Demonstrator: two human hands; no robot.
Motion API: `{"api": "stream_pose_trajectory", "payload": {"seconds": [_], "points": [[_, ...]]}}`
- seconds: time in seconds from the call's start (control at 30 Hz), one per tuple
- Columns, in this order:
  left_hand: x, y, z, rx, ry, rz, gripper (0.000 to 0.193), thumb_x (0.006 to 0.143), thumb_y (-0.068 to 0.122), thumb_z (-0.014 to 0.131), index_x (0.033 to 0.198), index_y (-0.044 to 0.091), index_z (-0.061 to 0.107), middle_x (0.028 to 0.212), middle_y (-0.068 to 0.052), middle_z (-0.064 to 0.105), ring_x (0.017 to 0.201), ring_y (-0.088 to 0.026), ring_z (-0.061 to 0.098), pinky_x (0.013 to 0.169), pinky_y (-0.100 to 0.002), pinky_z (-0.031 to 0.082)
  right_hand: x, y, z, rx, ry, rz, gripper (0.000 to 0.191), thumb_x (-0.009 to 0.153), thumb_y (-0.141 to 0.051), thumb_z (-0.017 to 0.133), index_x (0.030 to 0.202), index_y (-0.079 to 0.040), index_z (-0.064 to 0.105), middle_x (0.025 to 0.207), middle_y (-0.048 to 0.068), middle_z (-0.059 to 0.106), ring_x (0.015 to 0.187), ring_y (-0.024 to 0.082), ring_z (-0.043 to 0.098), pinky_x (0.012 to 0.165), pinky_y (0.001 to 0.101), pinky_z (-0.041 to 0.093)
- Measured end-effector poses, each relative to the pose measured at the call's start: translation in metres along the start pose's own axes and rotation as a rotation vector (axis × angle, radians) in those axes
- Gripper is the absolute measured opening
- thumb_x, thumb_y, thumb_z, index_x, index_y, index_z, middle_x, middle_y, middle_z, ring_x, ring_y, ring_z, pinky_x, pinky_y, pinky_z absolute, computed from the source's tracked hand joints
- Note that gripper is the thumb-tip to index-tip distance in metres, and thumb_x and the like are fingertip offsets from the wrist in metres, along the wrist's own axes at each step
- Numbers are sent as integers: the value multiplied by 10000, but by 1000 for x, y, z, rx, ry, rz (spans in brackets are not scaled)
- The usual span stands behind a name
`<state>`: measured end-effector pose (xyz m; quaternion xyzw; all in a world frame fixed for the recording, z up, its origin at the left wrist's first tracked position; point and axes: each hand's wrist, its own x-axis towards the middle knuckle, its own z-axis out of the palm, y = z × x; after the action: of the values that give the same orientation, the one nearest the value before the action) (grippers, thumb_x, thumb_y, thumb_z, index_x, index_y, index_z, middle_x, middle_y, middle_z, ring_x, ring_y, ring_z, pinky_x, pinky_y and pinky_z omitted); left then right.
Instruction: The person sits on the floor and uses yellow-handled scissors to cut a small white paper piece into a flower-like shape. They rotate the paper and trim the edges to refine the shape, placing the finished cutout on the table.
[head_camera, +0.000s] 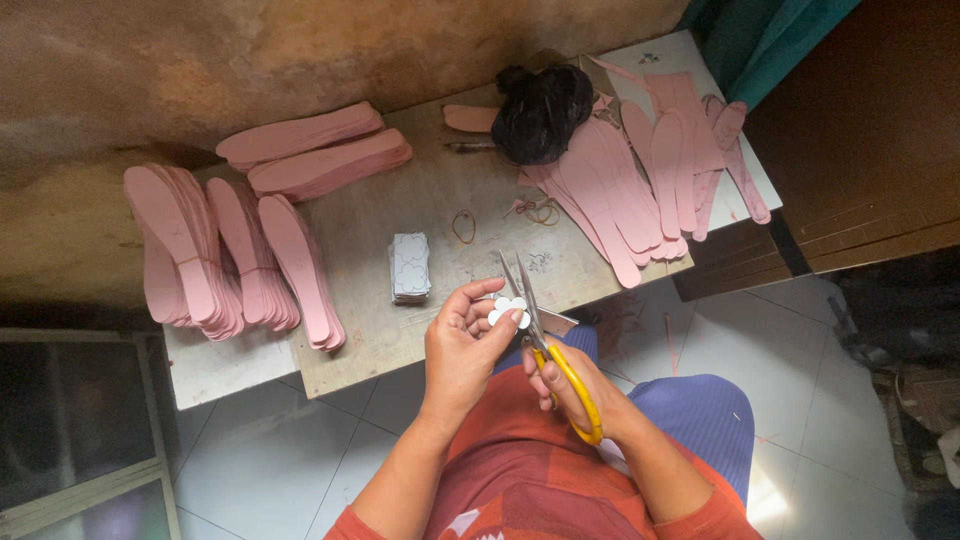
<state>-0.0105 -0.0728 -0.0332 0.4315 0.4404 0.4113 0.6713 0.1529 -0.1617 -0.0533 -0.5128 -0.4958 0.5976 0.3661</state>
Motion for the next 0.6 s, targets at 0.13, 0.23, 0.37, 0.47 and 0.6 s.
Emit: {"api": "stream_pose_trajectory", "payload": {"seconds": [0.13,0.23,0.37,0.47,0.6], "points": [[0,-5,-2,16,-8,3,401,884,16,749,1265,-21,631,958,-50,724,798,-42,655,702,-183,540,0,2,0,30,-6,-5,746,899,-813,372,1000,-92,532,705,-12,529,581,93,547,527,247,448],[2,-9,-3,-12,-10,-12,405,883,14,749,1269,-15,629,959,-50,720,806,-42,659,706,-182,540,0,4,2,67,-12,-11,755,898,-823,372,994,-90,530,708,-11,530,581,90,549,530,243,448],[3,-11,-5,-33,-16,-17,409,886,10,746,1276,-16,623,963,-55,718,808,-46,660,707,-184,539,1,7,1,51,-3,-15,754,898,-825,377,979,-90,527,694,-13,524,569,83,542,523,238,450],[4,-12,-6,-42,-16,-23,416,883,7,741,1280,-14,618,968,-60,723,811,-47,663,708,-185,539,1,7,1,59,-3,-4,748,896,-819,387,969,-88,524,685,-13,519,553,80,533,511,232,445],[5,-11,-7,-37,-12,-27,423,883,5,742,1288,-15,619,974,-66,720,814,-49,662,712,-186,538,1,7,1,65,-4,4,739,893,-817,392,957,-92,520,684,-17,519,542,76,539,494,227,444]]}}
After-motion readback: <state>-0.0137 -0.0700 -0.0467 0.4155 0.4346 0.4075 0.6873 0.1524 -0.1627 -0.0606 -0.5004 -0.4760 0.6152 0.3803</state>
